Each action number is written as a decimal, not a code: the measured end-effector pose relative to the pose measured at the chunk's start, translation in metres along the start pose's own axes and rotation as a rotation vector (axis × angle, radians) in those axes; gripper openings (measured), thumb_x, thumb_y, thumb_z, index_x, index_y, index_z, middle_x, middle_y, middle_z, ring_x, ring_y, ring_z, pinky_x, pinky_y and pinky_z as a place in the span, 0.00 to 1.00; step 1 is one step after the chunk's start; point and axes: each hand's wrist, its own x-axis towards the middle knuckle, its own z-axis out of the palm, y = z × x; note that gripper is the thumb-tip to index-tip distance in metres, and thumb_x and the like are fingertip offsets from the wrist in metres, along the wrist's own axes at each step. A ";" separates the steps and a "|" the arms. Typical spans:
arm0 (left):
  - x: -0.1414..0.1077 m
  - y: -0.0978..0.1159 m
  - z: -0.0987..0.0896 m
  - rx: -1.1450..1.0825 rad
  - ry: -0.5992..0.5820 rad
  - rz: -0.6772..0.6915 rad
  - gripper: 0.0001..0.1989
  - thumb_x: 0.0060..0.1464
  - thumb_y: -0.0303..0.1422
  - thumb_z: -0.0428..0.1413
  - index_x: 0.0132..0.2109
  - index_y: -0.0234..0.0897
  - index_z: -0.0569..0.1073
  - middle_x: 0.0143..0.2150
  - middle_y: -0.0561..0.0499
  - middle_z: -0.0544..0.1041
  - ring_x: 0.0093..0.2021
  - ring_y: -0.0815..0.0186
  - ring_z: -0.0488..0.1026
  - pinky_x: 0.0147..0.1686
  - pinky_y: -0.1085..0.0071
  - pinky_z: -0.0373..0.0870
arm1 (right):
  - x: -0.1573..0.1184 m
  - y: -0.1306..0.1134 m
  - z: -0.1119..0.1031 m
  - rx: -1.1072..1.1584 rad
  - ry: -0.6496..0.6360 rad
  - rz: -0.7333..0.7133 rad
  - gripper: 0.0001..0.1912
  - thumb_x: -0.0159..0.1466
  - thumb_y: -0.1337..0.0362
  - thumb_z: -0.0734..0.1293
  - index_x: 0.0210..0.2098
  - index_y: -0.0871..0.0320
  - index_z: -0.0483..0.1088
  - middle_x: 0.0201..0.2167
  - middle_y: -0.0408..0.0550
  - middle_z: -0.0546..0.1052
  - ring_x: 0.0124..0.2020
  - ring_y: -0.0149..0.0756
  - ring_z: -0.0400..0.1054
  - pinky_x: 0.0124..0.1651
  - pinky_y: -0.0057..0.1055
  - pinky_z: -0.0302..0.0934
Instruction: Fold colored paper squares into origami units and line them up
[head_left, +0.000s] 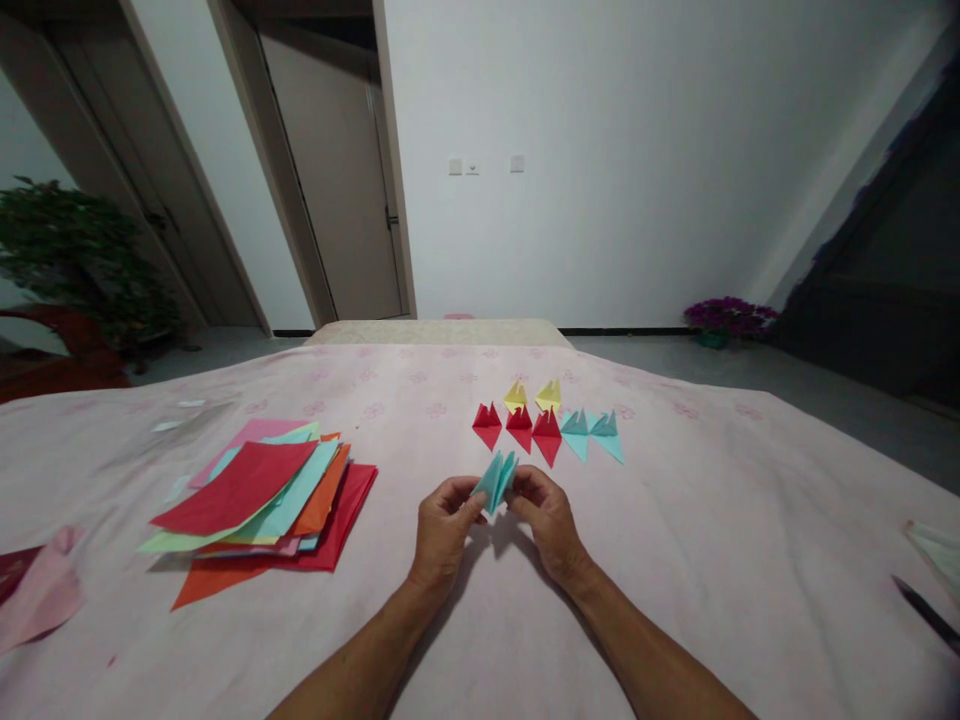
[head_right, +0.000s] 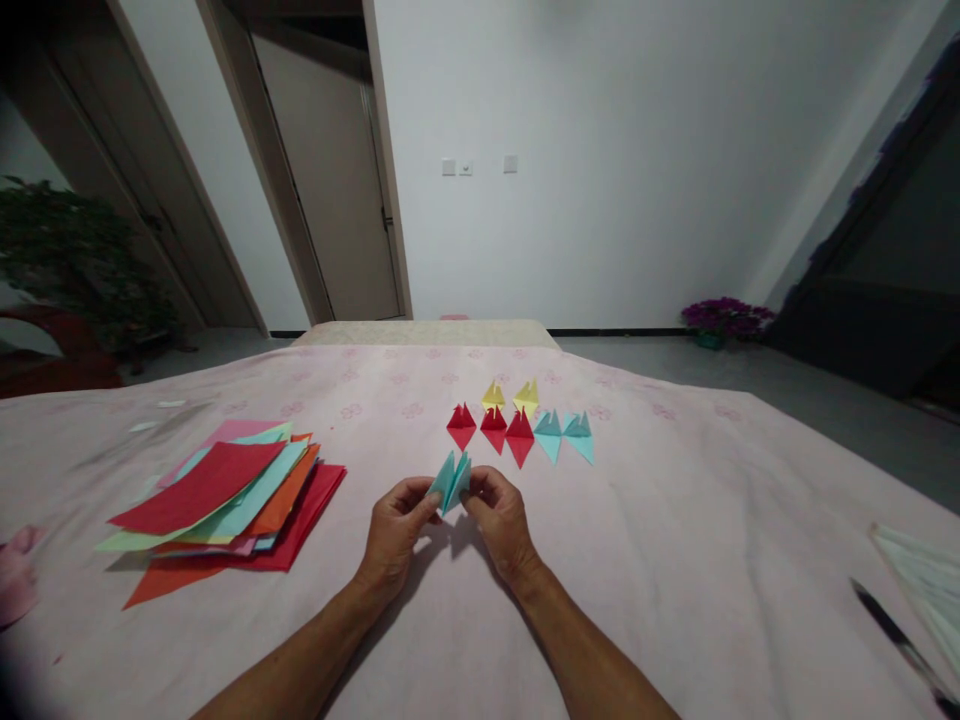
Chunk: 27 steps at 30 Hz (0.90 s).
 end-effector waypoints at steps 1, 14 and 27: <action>-0.001 0.000 0.000 0.012 -0.012 -0.003 0.10 0.46 0.35 0.65 0.35 0.33 0.79 0.30 0.51 0.78 0.25 0.70 0.71 0.28 0.74 0.68 | 0.000 0.000 0.001 -0.002 -0.005 0.001 0.07 0.55 0.63 0.72 0.33 0.57 0.74 0.30 0.43 0.75 0.34 0.35 0.66 0.38 0.31 0.60; -0.002 0.009 0.000 -0.082 -0.215 -0.020 0.10 0.45 0.32 0.66 0.27 0.34 0.72 0.47 0.43 0.79 0.43 0.60 0.76 0.41 0.67 0.71 | -0.006 -0.008 0.007 0.021 -0.055 -0.012 0.09 0.51 0.64 0.74 0.28 0.57 0.70 0.25 0.40 0.71 0.28 0.32 0.63 0.32 0.27 0.58; 0.003 -0.001 -0.006 0.079 0.032 0.062 0.12 0.45 0.37 0.67 0.30 0.34 0.74 0.27 0.54 0.74 0.28 0.69 0.69 0.32 0.73 0.67 | -0.007 -0.012 0.005 -0.071 -0.182 -0.047 0.13 0.63 0.56 0.66 0.42 0.57 0.75 0.34 0.46 0.76 0.37 0.38 0.68 0.40 0.32 0.62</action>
